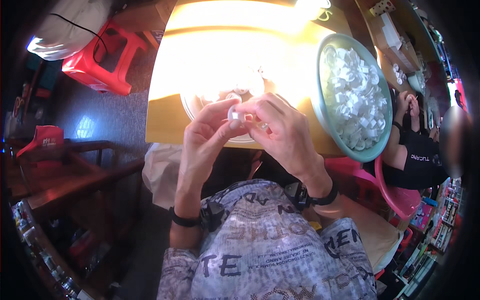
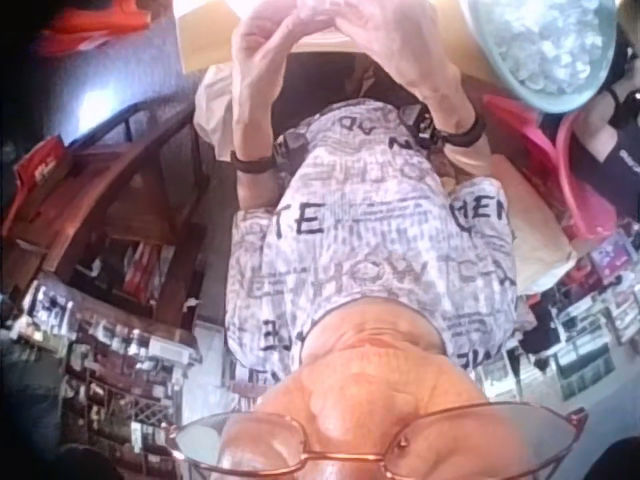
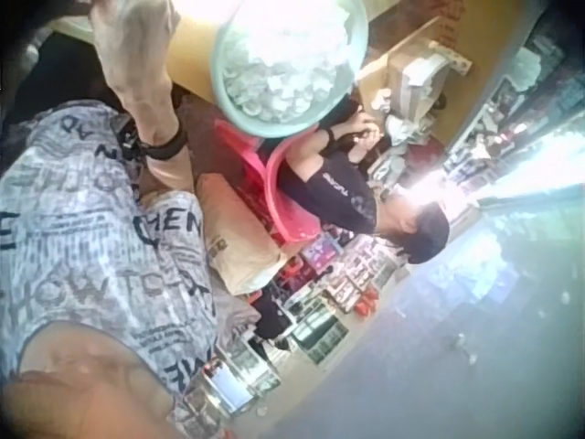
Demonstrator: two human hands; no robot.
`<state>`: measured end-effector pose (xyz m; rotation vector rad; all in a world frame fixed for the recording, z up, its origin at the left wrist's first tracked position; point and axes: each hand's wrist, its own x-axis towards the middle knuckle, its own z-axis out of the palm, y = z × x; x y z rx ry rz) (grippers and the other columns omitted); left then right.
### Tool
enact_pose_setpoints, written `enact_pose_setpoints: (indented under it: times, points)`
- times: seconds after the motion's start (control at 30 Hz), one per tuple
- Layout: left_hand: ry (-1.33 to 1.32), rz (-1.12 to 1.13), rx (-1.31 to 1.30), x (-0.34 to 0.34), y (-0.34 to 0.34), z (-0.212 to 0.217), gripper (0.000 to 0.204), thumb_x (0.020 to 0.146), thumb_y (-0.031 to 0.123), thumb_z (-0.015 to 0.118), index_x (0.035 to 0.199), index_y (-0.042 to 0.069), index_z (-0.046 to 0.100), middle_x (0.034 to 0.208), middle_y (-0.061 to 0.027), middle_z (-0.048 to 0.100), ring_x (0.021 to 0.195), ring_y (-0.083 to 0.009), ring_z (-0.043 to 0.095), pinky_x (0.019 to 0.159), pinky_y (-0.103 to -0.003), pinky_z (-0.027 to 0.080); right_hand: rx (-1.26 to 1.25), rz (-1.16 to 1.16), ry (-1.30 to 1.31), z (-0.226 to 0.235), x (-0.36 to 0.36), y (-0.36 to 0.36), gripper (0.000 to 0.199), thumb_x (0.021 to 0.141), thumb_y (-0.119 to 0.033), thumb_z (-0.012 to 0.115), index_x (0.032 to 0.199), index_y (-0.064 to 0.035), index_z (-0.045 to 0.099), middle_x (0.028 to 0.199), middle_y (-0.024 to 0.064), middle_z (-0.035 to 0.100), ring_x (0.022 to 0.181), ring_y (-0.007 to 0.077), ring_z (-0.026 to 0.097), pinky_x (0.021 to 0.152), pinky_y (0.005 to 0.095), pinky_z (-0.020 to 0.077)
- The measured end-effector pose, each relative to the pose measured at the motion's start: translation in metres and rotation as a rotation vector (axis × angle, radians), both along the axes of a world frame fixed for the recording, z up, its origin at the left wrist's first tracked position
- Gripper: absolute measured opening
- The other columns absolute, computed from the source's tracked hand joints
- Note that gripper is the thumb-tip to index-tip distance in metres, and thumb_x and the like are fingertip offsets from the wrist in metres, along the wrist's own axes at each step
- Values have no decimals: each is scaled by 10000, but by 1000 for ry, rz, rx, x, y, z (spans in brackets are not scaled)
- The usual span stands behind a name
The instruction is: Assembling or sorting small white plastic components at a workshop table.
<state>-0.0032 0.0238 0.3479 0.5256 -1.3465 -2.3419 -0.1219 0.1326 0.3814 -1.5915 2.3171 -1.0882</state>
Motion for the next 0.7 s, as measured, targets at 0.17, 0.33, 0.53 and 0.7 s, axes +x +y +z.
enact_pose_setpoints:
  times: [0.17, 0.33, 0.53, 0.7]
  points:
    - [-25, 76, 70, 10, -2, 2, 302, 883, 36, 602, 1163, -33, 510, 1070, -168, 627, 979, -232, 633, 849, -322, 524, 10, -22, -99, 0, -4, 4, 253, 751, -6, 666, 994, -67, 637, 889, 80, 608, 714, 219, 596, 605, 301, 484]
    - [12, 247, 37, 25, -9, -3, 344, 876, 43, 588, 1203, -9, 493, 1115, -199, 599, 1028, -291, 620, 897, -348, 514, 413, -164, -110, -13, -17, 12, 157, 800, -73, 630, 952, -62, 592, 943, 120, 614, 917, 290, 608, 765, 381, 491]
    - [-12, 238, 42, 28, -7, 2, 405, 868, 15, 571, 1254, -20, 452, 1195, -225, 544, 1094, -342, 578, 936, -382, 498, 71, -46, 64, -49, -21, -2, 136, 852, -134, 574, 929, -46, 643, 869, 154, 638, 731, 331, 613, 682, 385, 485]
    - [126, 106, 212, 25, -6, -8, 427, 893, 18, 563, 1292, -34, 420, 1246, -222, 524, 1145, -356, 545, 957, -379, 482, 39, 83, 8, -38, -22, -17, 168, 867, -136, 542, 940, -11, 627, 877, 170, 629, 759, 356, 602, 683, 400, 478]
